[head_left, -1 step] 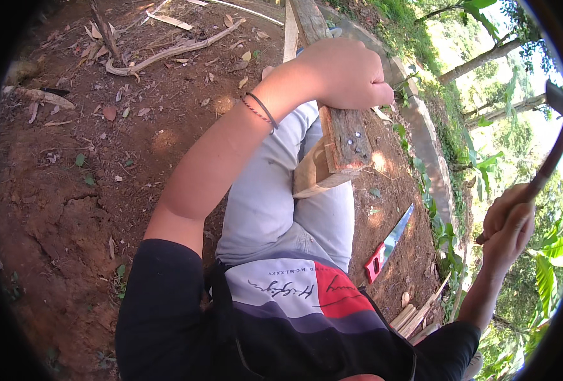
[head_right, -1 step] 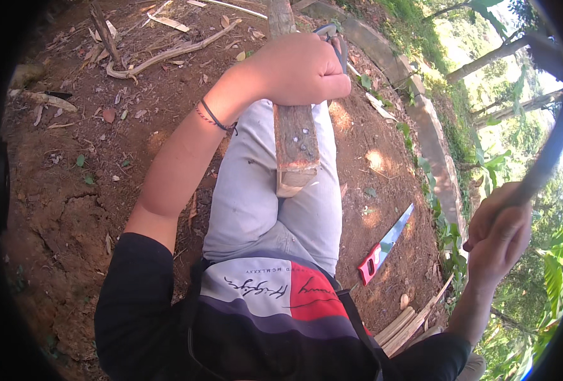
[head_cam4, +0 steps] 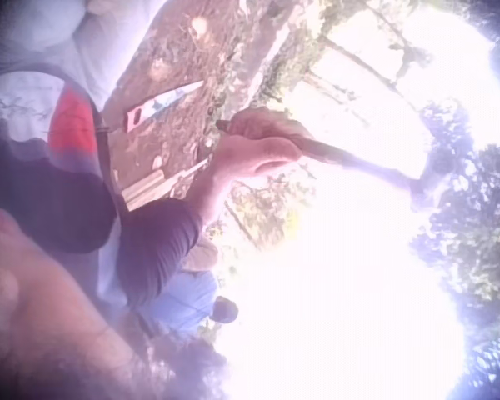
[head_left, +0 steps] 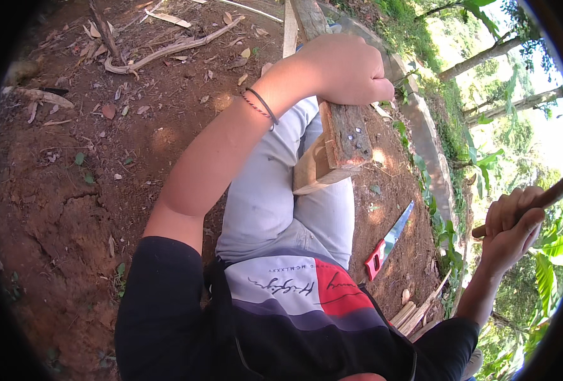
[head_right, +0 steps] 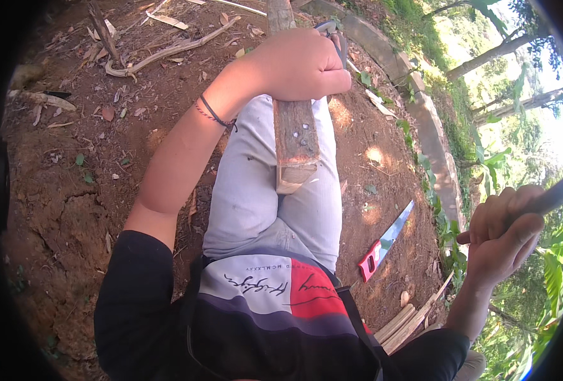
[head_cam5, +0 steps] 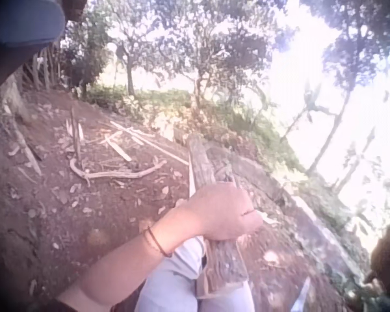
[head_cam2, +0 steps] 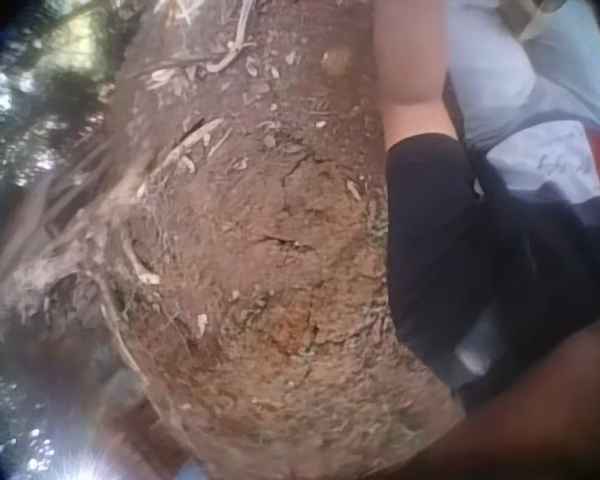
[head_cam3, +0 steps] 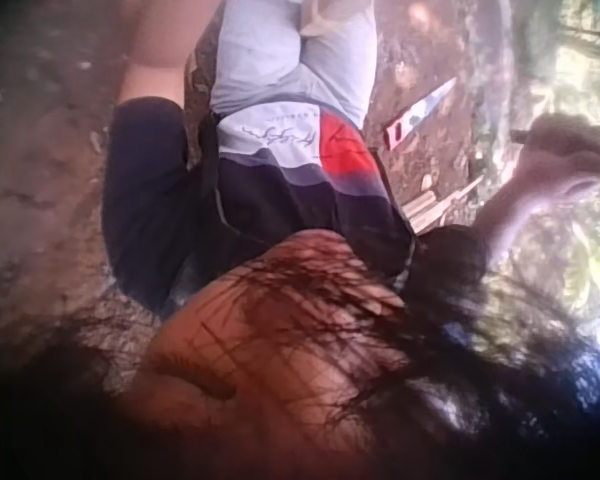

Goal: The person assembles a wooden frame by positioning wooden slats and hammering nails into the joints to secure them.

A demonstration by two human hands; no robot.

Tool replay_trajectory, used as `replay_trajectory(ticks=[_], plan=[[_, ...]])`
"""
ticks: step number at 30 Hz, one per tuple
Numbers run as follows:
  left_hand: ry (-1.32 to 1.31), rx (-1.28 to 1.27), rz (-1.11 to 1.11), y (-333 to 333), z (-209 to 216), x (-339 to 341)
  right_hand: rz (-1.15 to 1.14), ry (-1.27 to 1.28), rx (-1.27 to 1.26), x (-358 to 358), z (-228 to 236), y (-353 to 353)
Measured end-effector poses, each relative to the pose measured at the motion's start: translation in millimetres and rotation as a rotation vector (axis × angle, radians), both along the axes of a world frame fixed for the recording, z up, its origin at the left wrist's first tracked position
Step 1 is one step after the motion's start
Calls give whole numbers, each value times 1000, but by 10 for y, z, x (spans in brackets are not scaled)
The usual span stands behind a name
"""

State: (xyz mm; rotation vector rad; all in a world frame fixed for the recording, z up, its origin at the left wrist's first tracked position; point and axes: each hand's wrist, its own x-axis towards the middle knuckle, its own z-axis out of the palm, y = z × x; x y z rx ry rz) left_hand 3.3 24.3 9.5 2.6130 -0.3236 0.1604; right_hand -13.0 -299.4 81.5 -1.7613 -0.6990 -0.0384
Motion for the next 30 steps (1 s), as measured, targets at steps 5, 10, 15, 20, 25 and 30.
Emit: replay_trajectory(ticks=[5, 10, 15, 20, 25, 30], plan=[[-185, -24, -39, 3, -92, 44, 153, -513, -812, -76, 11, 216], [-103, -24, -26, -16, -94, 77, 162, -141, -53, -39, 26, 119], [-126, 0, -10, 1, -72, 61, 12, -167, -260, 10, 106, 26], [-76, 18, -2, -14, 17, 27, 195, -541, -978, 86, -29, 182], [-111, -33, -20, 42, -61, -11, 181, -267, -190, 46, -72, 96], [-97, 7, -13, -45, 11, 9, 132, -451, -666, -20, 82, 178]])
